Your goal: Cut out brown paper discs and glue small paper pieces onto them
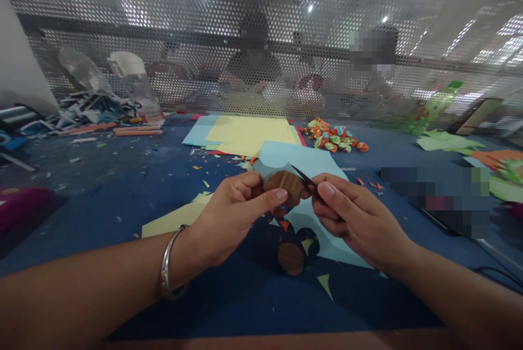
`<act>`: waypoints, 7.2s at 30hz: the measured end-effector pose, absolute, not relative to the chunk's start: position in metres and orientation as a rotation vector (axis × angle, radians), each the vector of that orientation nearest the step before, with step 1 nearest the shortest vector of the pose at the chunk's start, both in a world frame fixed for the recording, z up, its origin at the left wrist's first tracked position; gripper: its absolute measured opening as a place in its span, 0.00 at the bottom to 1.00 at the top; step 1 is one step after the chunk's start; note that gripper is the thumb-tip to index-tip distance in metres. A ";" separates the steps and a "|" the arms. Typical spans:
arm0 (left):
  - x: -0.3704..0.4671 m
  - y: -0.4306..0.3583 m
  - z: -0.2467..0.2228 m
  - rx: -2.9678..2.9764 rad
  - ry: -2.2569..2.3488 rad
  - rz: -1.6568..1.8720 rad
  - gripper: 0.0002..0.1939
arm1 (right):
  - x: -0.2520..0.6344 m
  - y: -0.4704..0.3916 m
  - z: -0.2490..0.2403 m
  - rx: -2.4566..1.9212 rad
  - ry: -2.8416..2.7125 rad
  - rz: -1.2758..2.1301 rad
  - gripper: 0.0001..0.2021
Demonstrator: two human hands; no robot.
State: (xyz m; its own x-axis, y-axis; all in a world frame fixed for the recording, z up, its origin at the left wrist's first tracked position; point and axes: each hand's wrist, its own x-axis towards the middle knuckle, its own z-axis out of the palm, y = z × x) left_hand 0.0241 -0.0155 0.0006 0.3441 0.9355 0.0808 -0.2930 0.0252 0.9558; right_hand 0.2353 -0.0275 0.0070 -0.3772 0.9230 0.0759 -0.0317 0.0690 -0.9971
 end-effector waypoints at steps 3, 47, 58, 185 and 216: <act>0.024 -0.016 0.000 1.171 0.737 1.084 0.12 | 0.236 -0.027 0.006 -0.943 -1.520 1.422 0.18; 0.017 -0.010 0.008 1.316 0.790 0.995 0.05 | 0.245 -0.021 0.009 -1.119 -1.839 1.043 0.19; 0.017 -0.007 0.005 1.350 0.767 0.979 0.06 | 0.246 -0.022 0.009 -1.125 -1.841 1.046 0.20; 0.016 -0.003 0.005 1.460 0.802 0.942 0.07 | 0.244 -0.020 0.015 -1.238 -2.049 0.833 0.19; 0.016 -0.005 0.004 1.373 0.887 1.004 0.09 | 0.243 -0.020 0.013 -1.238 -2.053 0.803 0.20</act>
